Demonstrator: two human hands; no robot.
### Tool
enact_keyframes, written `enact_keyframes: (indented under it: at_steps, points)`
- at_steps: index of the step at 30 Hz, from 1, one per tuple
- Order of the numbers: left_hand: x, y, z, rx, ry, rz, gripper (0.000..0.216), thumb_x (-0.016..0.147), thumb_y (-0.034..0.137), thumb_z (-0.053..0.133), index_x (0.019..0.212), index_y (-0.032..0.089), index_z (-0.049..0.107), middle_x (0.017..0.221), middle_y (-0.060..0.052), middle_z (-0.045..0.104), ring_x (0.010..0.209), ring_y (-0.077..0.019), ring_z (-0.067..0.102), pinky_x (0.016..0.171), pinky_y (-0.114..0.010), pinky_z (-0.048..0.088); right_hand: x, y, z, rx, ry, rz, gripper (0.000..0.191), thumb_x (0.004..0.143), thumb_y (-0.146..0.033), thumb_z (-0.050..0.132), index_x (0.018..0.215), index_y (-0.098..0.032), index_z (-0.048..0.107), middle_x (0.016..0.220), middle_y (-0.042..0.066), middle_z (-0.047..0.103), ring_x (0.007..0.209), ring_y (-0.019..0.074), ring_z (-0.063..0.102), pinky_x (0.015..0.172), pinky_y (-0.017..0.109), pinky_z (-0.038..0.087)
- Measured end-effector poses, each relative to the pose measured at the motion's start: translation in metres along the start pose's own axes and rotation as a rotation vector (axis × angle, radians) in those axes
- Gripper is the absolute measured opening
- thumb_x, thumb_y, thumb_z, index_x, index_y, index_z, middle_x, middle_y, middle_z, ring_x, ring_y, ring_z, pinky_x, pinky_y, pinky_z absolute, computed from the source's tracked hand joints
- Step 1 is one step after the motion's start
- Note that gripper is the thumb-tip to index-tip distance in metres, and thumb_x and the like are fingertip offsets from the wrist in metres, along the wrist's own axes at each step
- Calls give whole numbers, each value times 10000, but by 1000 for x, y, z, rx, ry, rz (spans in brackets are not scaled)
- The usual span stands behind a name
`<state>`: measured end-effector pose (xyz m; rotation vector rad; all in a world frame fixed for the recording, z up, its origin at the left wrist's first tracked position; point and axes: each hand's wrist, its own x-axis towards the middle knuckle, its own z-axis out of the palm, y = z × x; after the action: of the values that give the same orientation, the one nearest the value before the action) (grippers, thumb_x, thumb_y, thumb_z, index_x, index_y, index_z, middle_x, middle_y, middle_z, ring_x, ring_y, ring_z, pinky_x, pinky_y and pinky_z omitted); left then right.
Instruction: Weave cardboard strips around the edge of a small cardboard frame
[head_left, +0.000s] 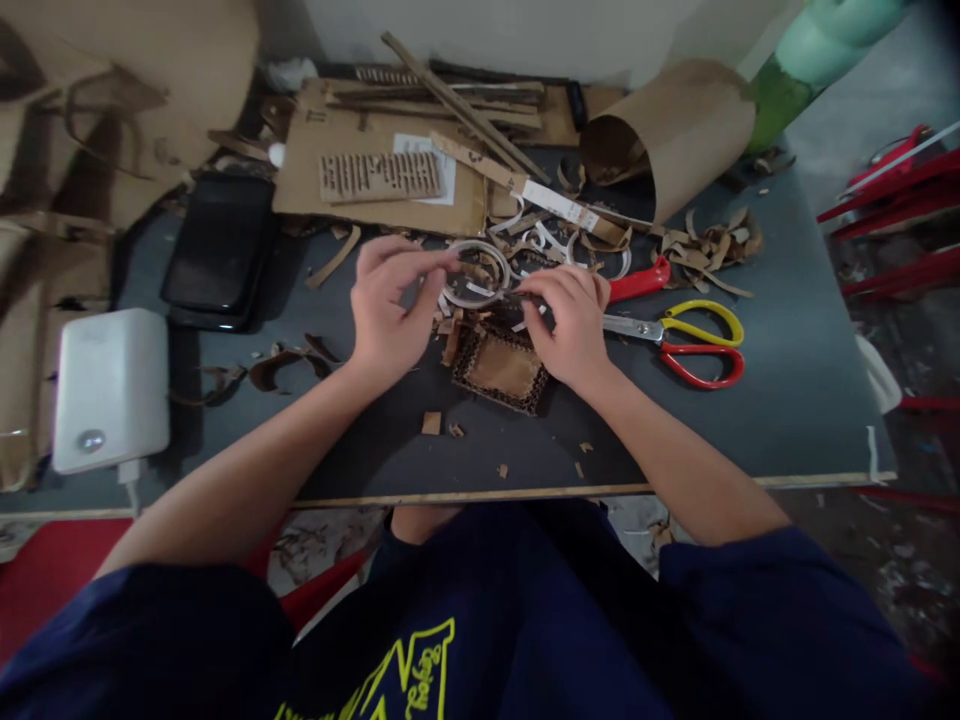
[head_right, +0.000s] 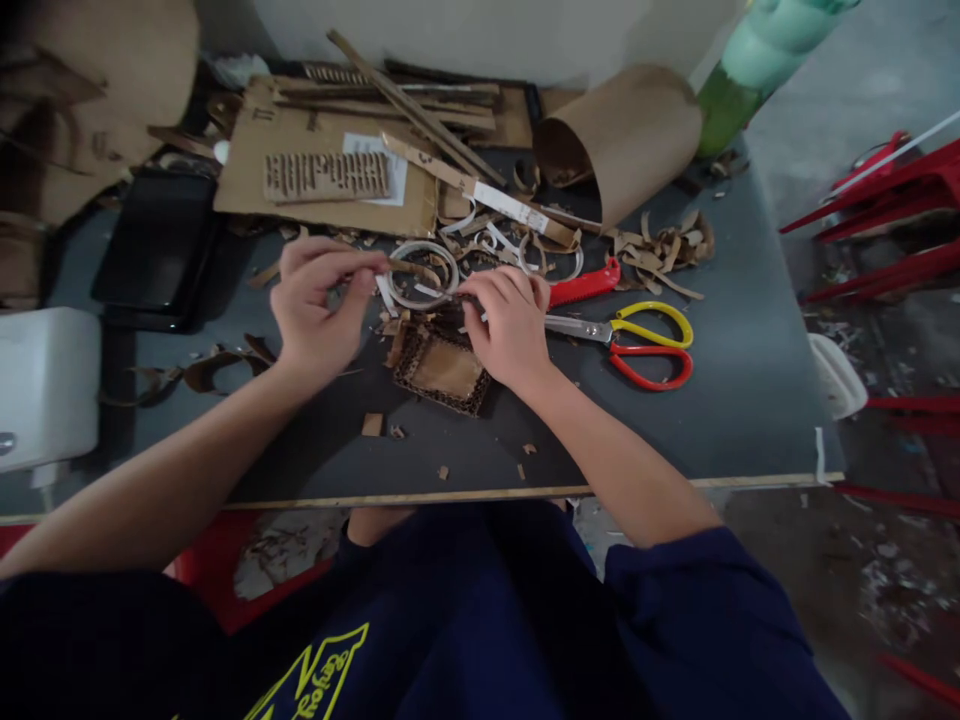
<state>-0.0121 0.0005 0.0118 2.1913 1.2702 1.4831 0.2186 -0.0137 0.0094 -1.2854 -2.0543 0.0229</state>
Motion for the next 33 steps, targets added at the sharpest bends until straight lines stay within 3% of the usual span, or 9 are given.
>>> enact_keyframes:
  at_steps: [3, 5, 10, 12, 16, 19, 22, 29, 33]
  points:
    - [2, -18, -5, 150, -78, 34, 419, 1027, 425, 511, 1432, 319, 517, 1473, -60, 570, 1480, -296, 370, 1224, -593, 286, 0, 3, -5, 29, 131, -2, 196, 1011, -248, 403, 1003, -248, 599, 981, 49, 728, 1017, 233, 667, 974, 450, 440]
    - [4, -21, -6, 154, -172, 96, 546, 998, 445, 546, 1515, 323, 420, 1590, -86, 438, 1543, -346, 268, 1239, -630, 236, 0, 5, -10, 90, 190, -24, 190, 1011, -260, 378, 1008, -247, 568, 955, 62, 707, 947, 232, 668, 904, 434, 478]
    - [14, -12, -7, -111, -623, 321, 358, 999, 347, 515, 1331, 301, 638, 1490, -74, 567, 1381, -294, 538, 1153, -511, 437, 0, 4, -17, 168, 206, -36, 194, 999, -278, 367, 1046, -242, 552, 945, 80, 685, 859, 237, 645, 770, 416, 513]
    - [16, -11, -6, -140, -705, 334, 333, 1002, 258, 476, 1256, 271, 691, 1364, -69, 670, 1280, -253, 621, 1079, -448, 502, 0, 1, -18, 160, 160, -58, 208, 987, -276, 371, 1033, -235, 570, 933, 81, 686, 855, 236, 645, 768, 416, 516]
    - [14, -16, -4, -56, -660, 273, 281, 990, 268, 511, 1133, 208, 745, 1047, -82, 773, 1049, -227, 703, 944, -382, 546, 0, -6, -18, 69, -21, -116, 161, 934, -327, 519, 1004, -236, 632, 797, 50, 661, 837, 247, 636, 820, 428, 507]
    - [13, -19, -4, -25, -628, 248, 255, 978, 319, 549, 1026, 182, 758, 914, -77, 761, 915, -214, 697, 848, -346, 552, 0, -6, -16, 43, -162, -147, 179, 903, -291, 602, 1054, -221, 665, 879, 65, 697, 925, 260, 644, 847, 416, 502]
    - [13, -17, -4, 10, -619, 216, 257, 979, 327, 544, 923, 183, 749, 816, -48, 730, 836, -196, 677, 789, -322, 541, 0, -3, -12, 51, -186, -158, 181, 919, -279, 614, 1062, -198, 688, 905, 68, 716, 946, 254, 652, 842, 399, 502]
    - [12, -16, -6, -9, -578, 201, 290, 981, 357, 566, 1131, 181, 741, 996, -82, 761, 1002, -223, 685, 946, -371, 541, 0, -2, -9, 45, -231, -135, 173, 957, -287, 568, 1023, -206, 706, 882, 66, 722, 932, 250, 659, 847, 403, 495]
    - [10, -21, -5, -3, -563, 295, 244, 986, 353, 583, 1031, 225, 786, 952, -54, 774, 955, -204, 698, 943, -380, 553, 0, -4, -11, 20, -224, -123, 174, 954, -275, 573, 1057, -210, 698, 862, 61, 705, 946, 258, 657, 849, 409, 490]
